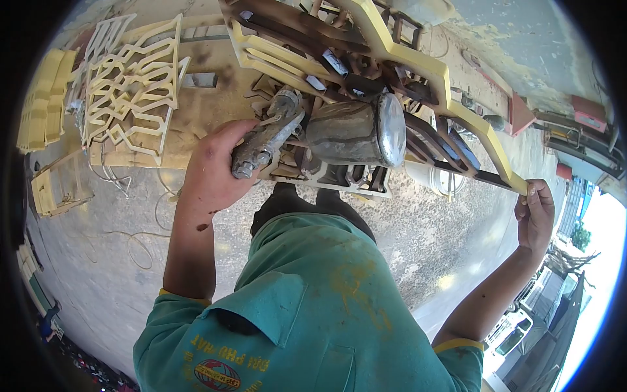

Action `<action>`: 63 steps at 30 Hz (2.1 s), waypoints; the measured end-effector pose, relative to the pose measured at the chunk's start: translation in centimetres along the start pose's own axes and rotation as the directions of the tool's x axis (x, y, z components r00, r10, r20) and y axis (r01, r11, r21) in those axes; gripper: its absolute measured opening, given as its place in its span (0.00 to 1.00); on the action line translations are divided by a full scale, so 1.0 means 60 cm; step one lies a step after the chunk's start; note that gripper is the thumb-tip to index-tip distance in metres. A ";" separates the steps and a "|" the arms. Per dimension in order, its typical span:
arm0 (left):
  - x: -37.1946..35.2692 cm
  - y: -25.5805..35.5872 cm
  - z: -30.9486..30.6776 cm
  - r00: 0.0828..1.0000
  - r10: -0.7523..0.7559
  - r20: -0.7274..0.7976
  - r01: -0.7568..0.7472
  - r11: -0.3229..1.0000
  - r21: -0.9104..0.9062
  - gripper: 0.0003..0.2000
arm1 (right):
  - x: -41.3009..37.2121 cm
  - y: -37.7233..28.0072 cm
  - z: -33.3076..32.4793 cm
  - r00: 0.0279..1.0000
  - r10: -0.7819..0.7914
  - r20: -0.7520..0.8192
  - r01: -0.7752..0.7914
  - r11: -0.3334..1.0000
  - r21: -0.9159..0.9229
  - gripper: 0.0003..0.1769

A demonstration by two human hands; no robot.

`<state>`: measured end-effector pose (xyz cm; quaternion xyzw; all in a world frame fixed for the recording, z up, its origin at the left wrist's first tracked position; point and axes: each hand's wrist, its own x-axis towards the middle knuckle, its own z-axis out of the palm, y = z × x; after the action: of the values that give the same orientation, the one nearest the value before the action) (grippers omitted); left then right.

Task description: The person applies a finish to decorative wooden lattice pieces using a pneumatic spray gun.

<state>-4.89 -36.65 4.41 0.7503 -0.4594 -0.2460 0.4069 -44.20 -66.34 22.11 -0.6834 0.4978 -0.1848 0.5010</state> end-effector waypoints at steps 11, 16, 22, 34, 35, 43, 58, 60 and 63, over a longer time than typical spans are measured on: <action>-0.004 -0.014 -0.021 0.998 -0.037 -0.056 0.034 0.997 -0.066 0.23 | 0.000 -0.004 0.010 0.998 -0.017 -0.060 0.016 1.000 -0.007 0.08; 0.001 -0.014 -0.017 0.998 -0.001 -0.056 -0.003 0.998 -0.067 0.23 | 0.001 -0.003 0.006 0.998 -0.018 -0.052 0.019 1.000 0.014 0.08; 0.006 -0.021 -0.014 0.996 -0.005 -0.084 0.001 0.999 -0.046 0.23 | 0.001 -0.002 0.003 0.998 -0.006 -0.064 0.007 1.000 0.022 0.08; 0.001 -0.040 -0.038 0.987 -0.034 -0.159 0.025 0.998 -0.055 0.23 | 0.001 -0.003 0.005 0.999 -0.017 -0.049 0.018 1.000 0.023 0.09; 0.001 -0.040 -0.039 0.988 -0.034 -0.149 0.025 0.998 -0.060 0.23 | 0.001 -0.001 0.003 0.999 -0.019 -0.045 0.020 0.999 0.026 0.09; 0.004 -0.037 -0.027 0.996 -0.064 -0.058 0.059 0.995 -0.078 0.23 | 0.003 0.000 0.000 0.999 -0.021 -0.027 0.022 0.999 0.036 0.09; 0.003 -0.052 -0.048 0.981 -0.054 -0.185 0.056 0.998 0.007 0.22 | 0.004 -0.004 -0.003 1.000 -0.004 -0.029 0.005 1.000 0.015 0.09; 0.001 -0.056 -0.050 0.982 -0.044 -0.185 0.044 0.999 -0.003 0.22 | 0.005 -0.004 -0.004 1.000 0.000 -0.032 0.000 1.000 0.015 0.09; 0.001 -0.061 -0.056 0.984 -0.021 -0.175 0.020 1.000 -0.006 0.23 | 0.005 -0.004 -0.003 1.000 -0.010 -0.026 0.010 1.000 0.020 0.09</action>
<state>-0.57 -34.48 3.17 0.7729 -0.4135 -0.1841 0.4447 -44.08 -66.66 22.30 -0.6784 0.4990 -0.2011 0.5004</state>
